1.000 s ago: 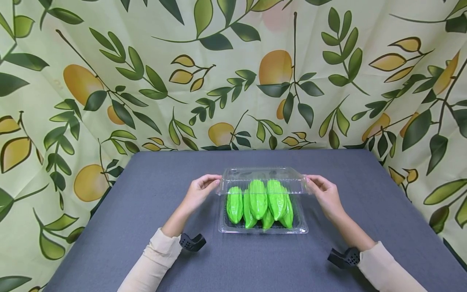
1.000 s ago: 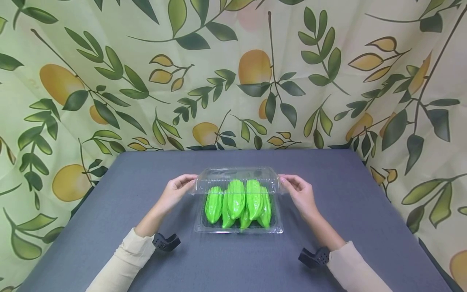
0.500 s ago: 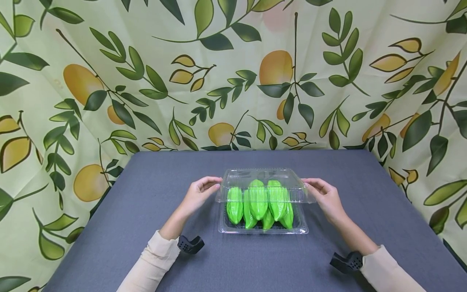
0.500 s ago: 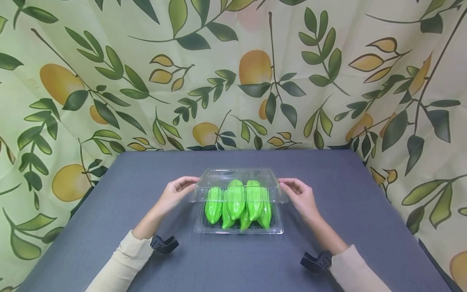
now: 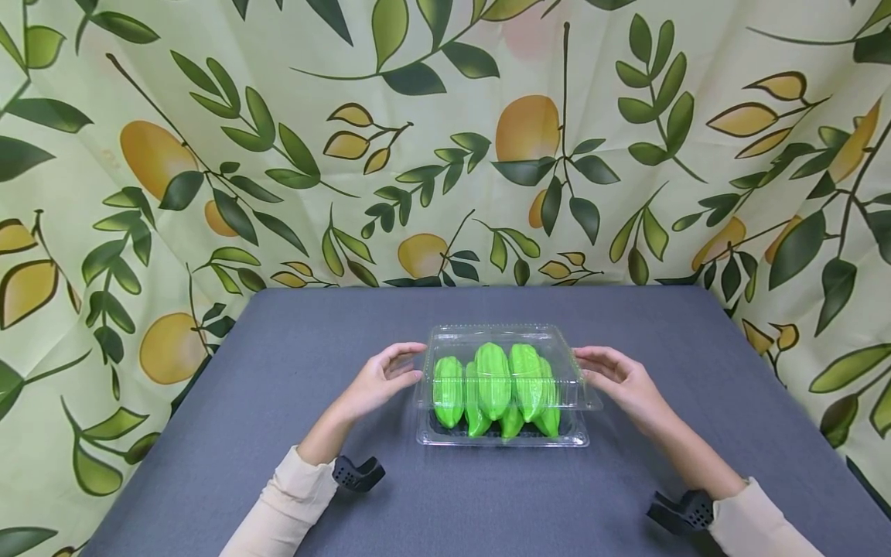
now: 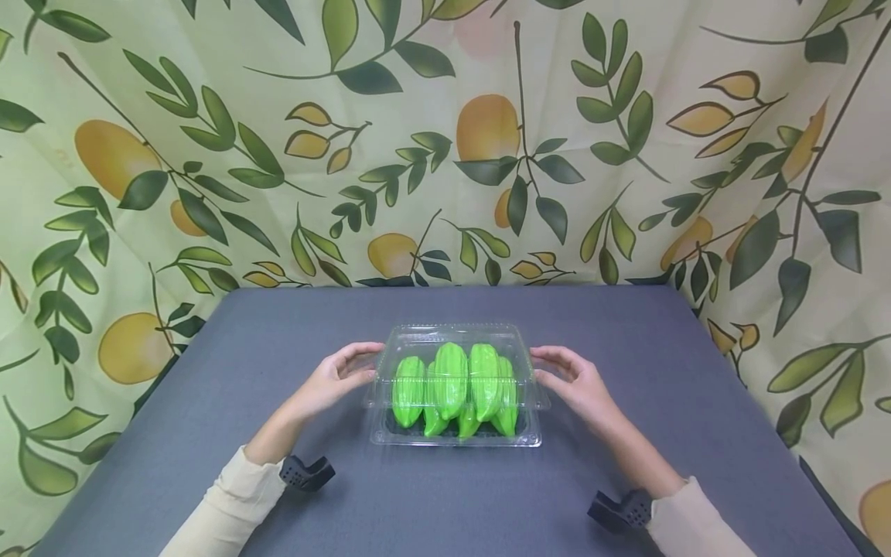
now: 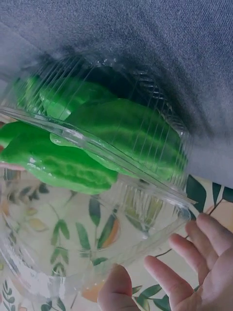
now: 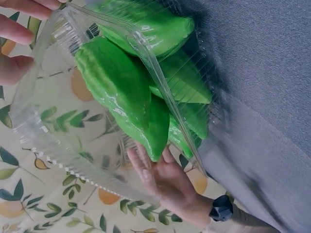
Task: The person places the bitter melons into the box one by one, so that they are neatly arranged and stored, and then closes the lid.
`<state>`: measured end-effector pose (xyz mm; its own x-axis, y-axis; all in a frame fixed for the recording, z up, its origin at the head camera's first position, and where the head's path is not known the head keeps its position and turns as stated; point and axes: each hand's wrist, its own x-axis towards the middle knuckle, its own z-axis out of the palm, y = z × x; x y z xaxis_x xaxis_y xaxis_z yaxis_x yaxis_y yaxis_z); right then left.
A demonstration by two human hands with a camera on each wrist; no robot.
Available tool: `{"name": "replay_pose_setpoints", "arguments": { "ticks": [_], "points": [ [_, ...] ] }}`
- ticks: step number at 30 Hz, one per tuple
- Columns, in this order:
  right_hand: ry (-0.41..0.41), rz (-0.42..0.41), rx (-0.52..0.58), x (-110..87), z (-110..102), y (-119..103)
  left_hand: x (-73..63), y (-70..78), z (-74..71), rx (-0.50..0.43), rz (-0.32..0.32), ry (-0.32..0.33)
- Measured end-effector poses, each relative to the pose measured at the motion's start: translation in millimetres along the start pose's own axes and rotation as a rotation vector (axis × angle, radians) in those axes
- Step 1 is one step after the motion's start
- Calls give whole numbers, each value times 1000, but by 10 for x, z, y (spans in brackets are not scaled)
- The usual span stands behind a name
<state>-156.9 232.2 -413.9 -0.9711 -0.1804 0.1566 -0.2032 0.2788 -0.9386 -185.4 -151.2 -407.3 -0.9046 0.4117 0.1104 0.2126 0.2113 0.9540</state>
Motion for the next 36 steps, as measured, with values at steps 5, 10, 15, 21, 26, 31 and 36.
{"name": "replay_pose_setpoints", "arguments": {
  "ticks": [5,10,15,21,26,31,36],
  "points": [
    [-38,33,-66,-53,-30,-17,-25,-14,-9,2,5,-22],
    [-100,37,-50,-102,-62,-19,-65,8,-12,-8,-12,-56],
    [-191,84,-41,-135,-101,-34,-97,12,-16,-25,-28,-98],
    [-308,158,-55,-143,-148,-14,-122,-20,-32,-65,-58,-139],
    [-389,237,-57,-149,-169,33,-143,-62,-60,-64,-86,-173],
    [-485,278,-2,-153,-175,75,-181,-99,-73,-10,-155,-229],
    [-555,294,138,-171,-172,124,-204,-145,-75,0,-219,-304]
  ]
}}
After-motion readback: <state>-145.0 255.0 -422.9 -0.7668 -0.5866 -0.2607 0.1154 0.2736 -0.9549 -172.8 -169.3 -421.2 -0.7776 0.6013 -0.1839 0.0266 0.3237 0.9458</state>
